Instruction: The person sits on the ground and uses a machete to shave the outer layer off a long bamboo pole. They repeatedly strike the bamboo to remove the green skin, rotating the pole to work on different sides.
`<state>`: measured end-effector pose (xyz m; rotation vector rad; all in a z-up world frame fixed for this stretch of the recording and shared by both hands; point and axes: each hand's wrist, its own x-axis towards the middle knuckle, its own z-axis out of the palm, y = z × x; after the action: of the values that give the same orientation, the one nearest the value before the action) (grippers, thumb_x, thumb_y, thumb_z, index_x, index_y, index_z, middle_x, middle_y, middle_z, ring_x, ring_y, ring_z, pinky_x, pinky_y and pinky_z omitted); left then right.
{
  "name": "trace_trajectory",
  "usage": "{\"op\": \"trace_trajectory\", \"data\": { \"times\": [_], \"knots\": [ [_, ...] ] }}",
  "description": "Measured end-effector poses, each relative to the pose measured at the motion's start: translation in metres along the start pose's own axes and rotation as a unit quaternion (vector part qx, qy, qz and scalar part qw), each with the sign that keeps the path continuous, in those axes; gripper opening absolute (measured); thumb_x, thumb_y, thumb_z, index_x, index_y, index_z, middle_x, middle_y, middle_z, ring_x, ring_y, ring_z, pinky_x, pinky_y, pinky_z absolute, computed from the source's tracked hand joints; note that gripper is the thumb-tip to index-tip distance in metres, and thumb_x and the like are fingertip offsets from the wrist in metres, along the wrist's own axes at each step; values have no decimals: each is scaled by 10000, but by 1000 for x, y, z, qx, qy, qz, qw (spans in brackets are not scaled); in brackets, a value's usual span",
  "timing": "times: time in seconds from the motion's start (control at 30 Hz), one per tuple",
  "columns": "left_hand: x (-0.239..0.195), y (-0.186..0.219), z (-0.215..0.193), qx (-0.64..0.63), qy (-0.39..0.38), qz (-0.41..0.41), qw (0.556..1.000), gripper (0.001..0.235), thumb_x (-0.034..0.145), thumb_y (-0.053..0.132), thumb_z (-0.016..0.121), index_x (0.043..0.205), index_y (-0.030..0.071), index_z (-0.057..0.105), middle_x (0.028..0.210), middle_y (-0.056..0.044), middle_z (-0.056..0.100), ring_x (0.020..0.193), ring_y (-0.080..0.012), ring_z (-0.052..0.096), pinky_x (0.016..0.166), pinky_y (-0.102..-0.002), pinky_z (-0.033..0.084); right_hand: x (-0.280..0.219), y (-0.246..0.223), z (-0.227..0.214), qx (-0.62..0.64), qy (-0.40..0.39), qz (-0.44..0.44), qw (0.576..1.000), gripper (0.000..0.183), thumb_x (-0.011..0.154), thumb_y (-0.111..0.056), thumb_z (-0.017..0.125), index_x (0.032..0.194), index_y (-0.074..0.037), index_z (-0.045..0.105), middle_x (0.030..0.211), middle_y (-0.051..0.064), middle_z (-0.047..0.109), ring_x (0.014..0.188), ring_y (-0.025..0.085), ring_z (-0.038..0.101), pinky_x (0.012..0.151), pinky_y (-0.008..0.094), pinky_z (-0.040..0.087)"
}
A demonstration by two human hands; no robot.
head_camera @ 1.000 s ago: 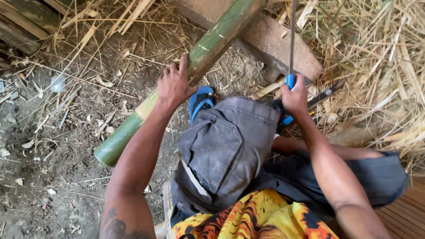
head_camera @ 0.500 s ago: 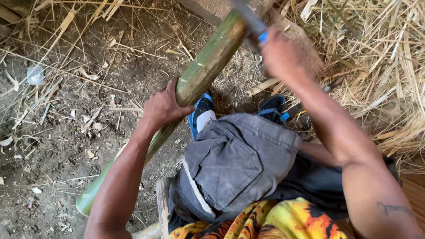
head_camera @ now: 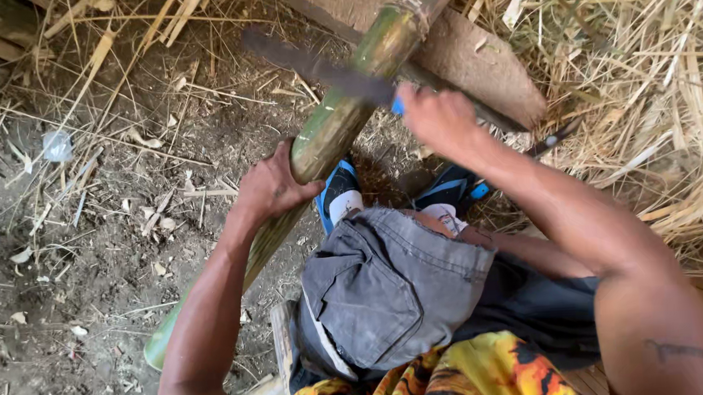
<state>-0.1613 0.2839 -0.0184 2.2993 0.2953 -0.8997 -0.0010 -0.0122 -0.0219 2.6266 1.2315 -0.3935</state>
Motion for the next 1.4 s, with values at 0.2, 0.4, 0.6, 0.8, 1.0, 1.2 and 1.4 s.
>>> {"op": "trace_trajectory", "data": {
  "times": [0.2, 0.4, 0.6, 0.8, 1.0, 1.2, 1.4],
  "knots": [
    [-3, -1, 1, 9, 13, 10, 1000, 1109, 694, 625, 730, 1567, 88, 306, 1150, -260, 712, 982, -412, 724, 927, -500, 565, 24, 103, 15, 290, -31, 335, 896, 422, 1098, -133, 449, 1486, 25, 403, 747, 120, 659, 613, 240, 691, 504, 426, 591],
    [5, -7, -4, -49, -11, 12, 999, 1143, 654, 601, 759, 1573, 98, 302, 1127, -259, 714, 941, -390, 735, 930, -478, 581, 36, 89, 0, 86, -60, 242, 964, 528, 1045, -178, 510, 1463, 111, 369, 699, 150, 627, 519, 262, 632, 372, 393, 519],
    [21, -19, 0, -113, -62, 7, 992, 1147, 620, 643, 780, 1534, 103, 345, 1123, -209, 734, 895, -316, 764, 948, -451, 601, -2, -21, 6, -74, -47, -59, 994, 96, 1085, -65, 422, 1095, -48, 515, 673, 74, 562, 431, 113, 518, 258, 264, 393],
    [32, -11, -5, -113, -18, 49, 992, 1078, 641, 605, 780, 1502, 67, 419, 1152, -220, 728, 949, -335, 733, 941, -486, 586, 16, 44, -48, 326, -85, 283, 898, 220, 1113, -209, 401, 1195, -33, 507, 720, 81, 576, 497, 161, 556, 324, 311, 423],
    [26, -10, -7, -126, -26, 64, 990, 1074, 623, 639, 782, 1469, 80, 428, 1190, -211, 712, 1007, -337, 724, 965, -463, 564, 6, 15, 5, 69, -128, 96, 985, 178, 1109, -124, 399, 1071, -27, 543, 719, 114, 627, 536, 219, 595, 473, 405, 505],
    [11, -22, -6, -107, -76, -12, 991, 1321, 583, 600, 790, 1615, 80, 150, 1225, -238, 690, 992, -355, 738, 981, -448, 565, 17, 174, 33, 127, 126, 343, 922, 236, 1009, -97, 639, 1173, 71, 614, 851, 238, 706, 719, 345, 700, 590, 453, 577],
    [25, -46, 5, -177, -61, 54, 981, 1299, 593, 615, 812, 1614, 59, 232, 1362, -247, 643, 1114, -353, 684, 1015, -487, 526, 14, 99, 30, 132, -62, 280, 949, 537, 1069, -241, 581, 1392, 140, 384, 740, 167, 617, 461, 230, 586, 331, 370, 466]
  ]
}}
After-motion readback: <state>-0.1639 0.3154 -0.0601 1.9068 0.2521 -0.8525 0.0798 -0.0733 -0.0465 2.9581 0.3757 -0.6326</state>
